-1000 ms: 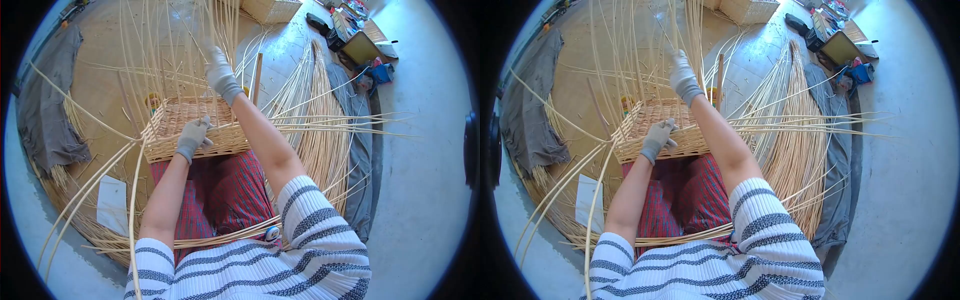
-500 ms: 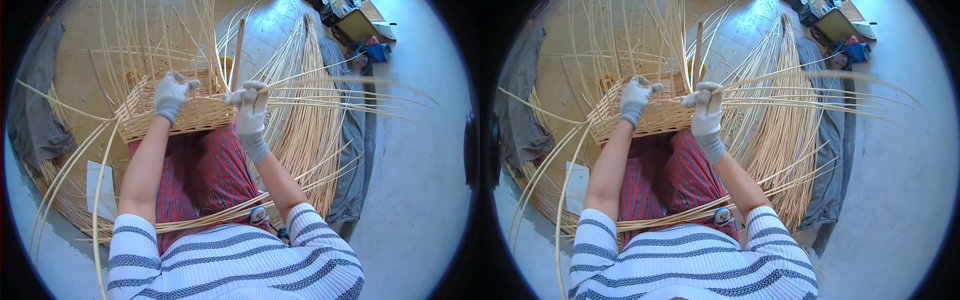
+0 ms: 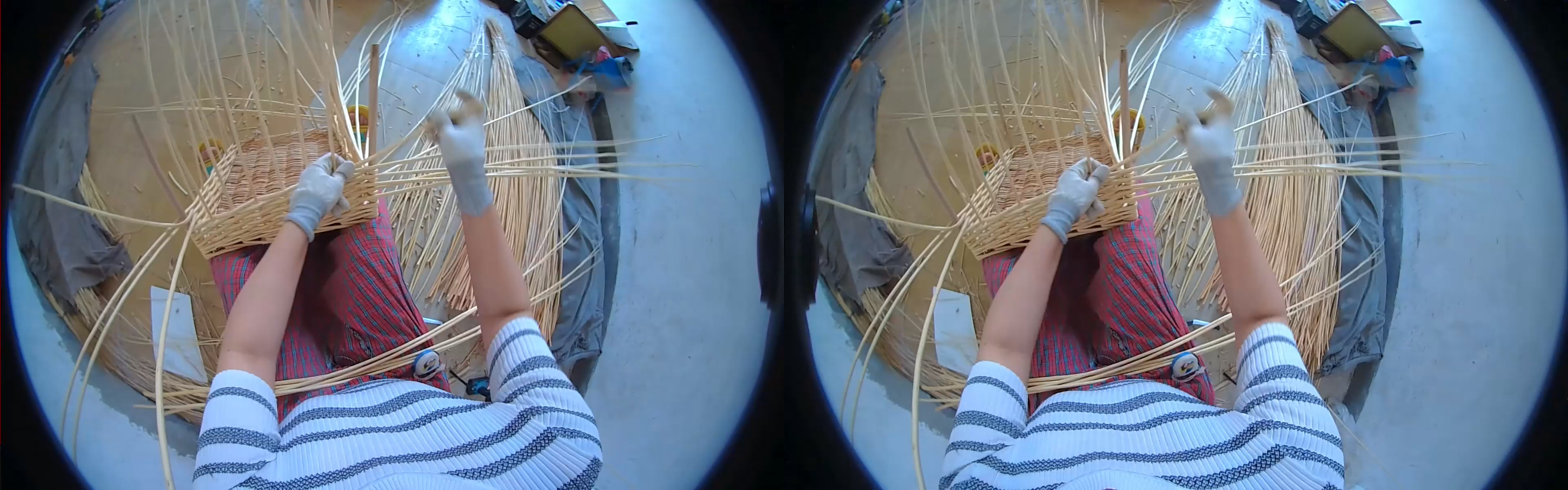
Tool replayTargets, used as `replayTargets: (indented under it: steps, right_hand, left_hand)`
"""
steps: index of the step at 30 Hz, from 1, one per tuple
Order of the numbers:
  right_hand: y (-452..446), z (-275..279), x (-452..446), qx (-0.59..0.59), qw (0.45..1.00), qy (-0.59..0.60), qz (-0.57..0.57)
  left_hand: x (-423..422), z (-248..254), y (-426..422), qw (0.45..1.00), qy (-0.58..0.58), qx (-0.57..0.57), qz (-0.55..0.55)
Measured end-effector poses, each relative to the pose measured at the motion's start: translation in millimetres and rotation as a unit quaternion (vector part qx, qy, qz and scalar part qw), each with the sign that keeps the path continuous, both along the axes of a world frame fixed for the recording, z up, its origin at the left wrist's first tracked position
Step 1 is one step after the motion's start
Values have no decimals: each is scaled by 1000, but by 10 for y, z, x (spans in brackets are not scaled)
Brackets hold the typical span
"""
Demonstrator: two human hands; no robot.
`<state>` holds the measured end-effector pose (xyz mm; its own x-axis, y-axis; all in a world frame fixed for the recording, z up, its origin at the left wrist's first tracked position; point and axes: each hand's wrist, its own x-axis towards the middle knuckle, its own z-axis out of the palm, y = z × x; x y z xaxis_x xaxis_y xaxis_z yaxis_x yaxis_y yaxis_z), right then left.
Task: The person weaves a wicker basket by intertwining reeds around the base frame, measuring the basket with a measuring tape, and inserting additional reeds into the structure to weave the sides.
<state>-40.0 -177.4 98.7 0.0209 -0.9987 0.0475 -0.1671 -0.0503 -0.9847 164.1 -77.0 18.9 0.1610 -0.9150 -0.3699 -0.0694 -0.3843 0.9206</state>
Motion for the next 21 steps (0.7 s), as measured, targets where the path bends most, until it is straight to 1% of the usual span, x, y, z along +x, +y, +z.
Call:
replayTargets:
  steps: [1,2,3,4,5,6,7,8,10,11,12,13,14,15,16,17,18,19,20,21]
  right_hand:
    - [-97,163,237,-116,986,119,23]
    - [-188,304,533,-229,944,233,42]
    - [-364,398,892,-405,862,303,27]
    - [-537,458,1161,-563,744,360,6]
    - [-651,482,1255,-560,747,359,3]
    - [-728,520,1346,-636,655,383,-142]
    - [-771,530,1409,-692,538,394,-278]
    - [-621,348,1299,-503,738,432,-124]
    - [-203,233,876,-356,837,413,-48]
    - [-155,-246,653,-273,814,512,-21]
    - [184,-327,493,-99,808,579,42]
    - [248,-504,284,-162,852,497,40]
    - [289,-671,208,-224,884,409,29]
    - [390,-659,357,-222,892,393,28]
    - [571,-572,488,-261,928,266,-27]
    - [755,-445,620,-298,941,137,-85]
    - [1038,-342,837,-303,948,97,-21]
    - [1431,-215,1110,-306,949,58,45]
    - [1822,43,1346,-363,919,105,110]
    - [2133,-166,1754,-386,896,-59,211]
  left_hand:
    - [-38,-8,-11,1000,-2,1,5]
    - [-74,-17,-33,999,-11,-6,38]
    - [-98,-23,-28,997,-21,-11,69]
    - [-107,-6,-29,995,17,10,93]
    - [-103,2,-24,996,13,12,91]
    - [-85,12,-23,993,48,12,104]
    - [-77,19,-43,989,86,10,121]
    - [-102,7,-73,988,89,12,127]
    - [-86,-107,-95,996,23,7,83]
    - [-49,-190,-127,997,-24,-31,64]
    - [-46,-254,-105,994,-76,-64,42]
    - [-101,-206,6,995,16,-82,46]
    - [-164,-239,127,983,89,-142,75]
    - [-47,-171,355,985,70,-139,75]
    - [39,-66,700,976,11,-196,95]
    - [145,27,1004,959,-45,-257,113]
    - [429,-142,1288,943,-154,-277,102]
    - [808,-399,1589,916,-259,-292,90]
    - [1172,-534,1849,936,-190,-198,223]
    - [1424,-572,1997,924,-115,-101,350]
